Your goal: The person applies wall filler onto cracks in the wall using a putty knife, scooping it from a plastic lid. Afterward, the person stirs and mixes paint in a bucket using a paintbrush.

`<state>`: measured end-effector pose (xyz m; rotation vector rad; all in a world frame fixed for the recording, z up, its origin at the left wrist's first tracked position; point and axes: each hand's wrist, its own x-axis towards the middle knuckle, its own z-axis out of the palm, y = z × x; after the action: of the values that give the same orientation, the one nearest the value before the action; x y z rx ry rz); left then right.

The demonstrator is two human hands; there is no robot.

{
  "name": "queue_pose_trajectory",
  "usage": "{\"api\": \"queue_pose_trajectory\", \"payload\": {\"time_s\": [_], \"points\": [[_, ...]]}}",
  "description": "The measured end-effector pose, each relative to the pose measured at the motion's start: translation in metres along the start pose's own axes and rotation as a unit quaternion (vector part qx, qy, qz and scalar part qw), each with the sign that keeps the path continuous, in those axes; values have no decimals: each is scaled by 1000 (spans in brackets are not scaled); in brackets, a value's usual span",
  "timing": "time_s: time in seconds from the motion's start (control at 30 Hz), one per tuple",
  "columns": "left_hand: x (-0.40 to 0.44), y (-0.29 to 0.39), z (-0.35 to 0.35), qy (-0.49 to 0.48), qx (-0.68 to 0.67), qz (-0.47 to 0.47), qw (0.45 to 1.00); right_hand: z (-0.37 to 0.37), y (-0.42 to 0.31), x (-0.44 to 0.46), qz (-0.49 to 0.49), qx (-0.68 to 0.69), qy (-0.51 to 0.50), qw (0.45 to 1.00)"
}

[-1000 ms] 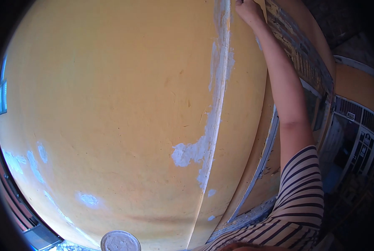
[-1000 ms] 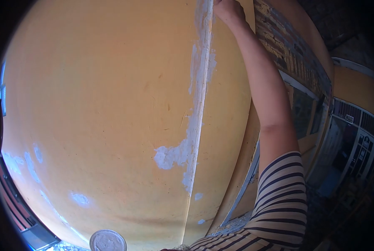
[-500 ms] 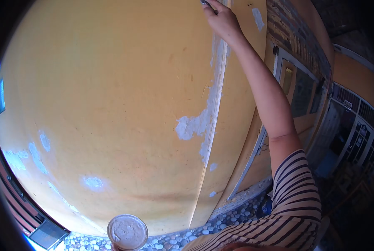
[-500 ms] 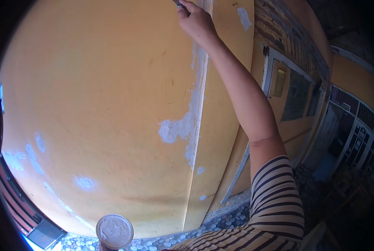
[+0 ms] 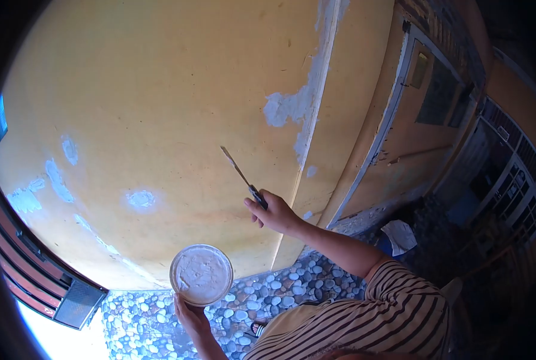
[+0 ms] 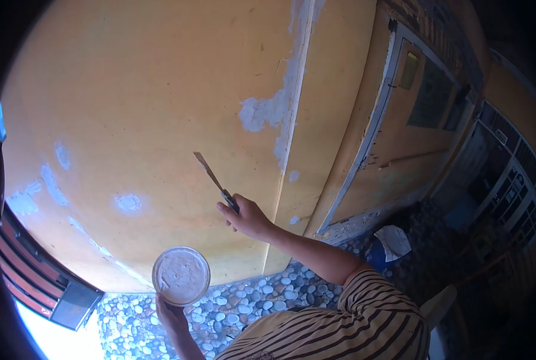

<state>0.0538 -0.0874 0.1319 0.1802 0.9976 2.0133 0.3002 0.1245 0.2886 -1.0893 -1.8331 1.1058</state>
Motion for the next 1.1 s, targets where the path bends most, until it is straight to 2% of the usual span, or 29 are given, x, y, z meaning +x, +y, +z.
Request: {"api": "queue_pose_trajectory", "payload": {"time_s": [0.07,0.1,0.13,0.17,0.23,0.37,0.47,0.53,0.57,0.6,0.63,0.67,0.77,0.8,0.93,1.03,1.07,1.1], "points": [[-10,-10,-1,-9,5,-13,1000,18,65,-27,1,42,9,999],[-16,-13,-1,-27,9,-26,999,25,86,-43,41,133,-10,990],[-22,-16,-2,-45,14,-39,998,29,101,-59,79,223,-30,971],[-25,-21,-4,-42,26,-52,997,34,112,-76,80,231,-29,969],[-34,-31,-6,-61,28,-65,996,34,128,-105,140,338,-61,929],[-56,-47,-4,-107,36,-102,988,29,136,-161,181,431,-54,883],[-86,-53,-1,-139,79,-125,979,28,155,-208,180,459,-32,869],[-107,-56,-8,-140,44,-156,977,27,162,-243,189,475,-22,859],[-119,-57,-12,-242,315,53,916,27,167,-261,185,472,-13,862],[-134,-56,-19,-318,546,250,734,28,170,-280,181,470,-2,864],[-128,-77,-41,-325,512,249,755,28,168,-297,192,468,13,862],[-142,-77,-47,-325,520,242,752,31,175,-314,182,480,37,857],[-169,-82,-67,-365,538,355,671,35,184,-361,174,493,47,851],[-177,-82,-76,-368,544,352,667,38,184,-376,176,499,49,847],[-211,-75,-88,-396,529,301,687,40,162,-422,199,499,82,839],[-240,-68,-83,-412,531,310,673,44,159,-448,164,494,106,847],[-238,-76,-88,-338,324,52,882,45,156,-455,165,491,118,847],[-237,-78,-98,-294,206,-93,929,48,152,-461,169,481,137,849]]}}
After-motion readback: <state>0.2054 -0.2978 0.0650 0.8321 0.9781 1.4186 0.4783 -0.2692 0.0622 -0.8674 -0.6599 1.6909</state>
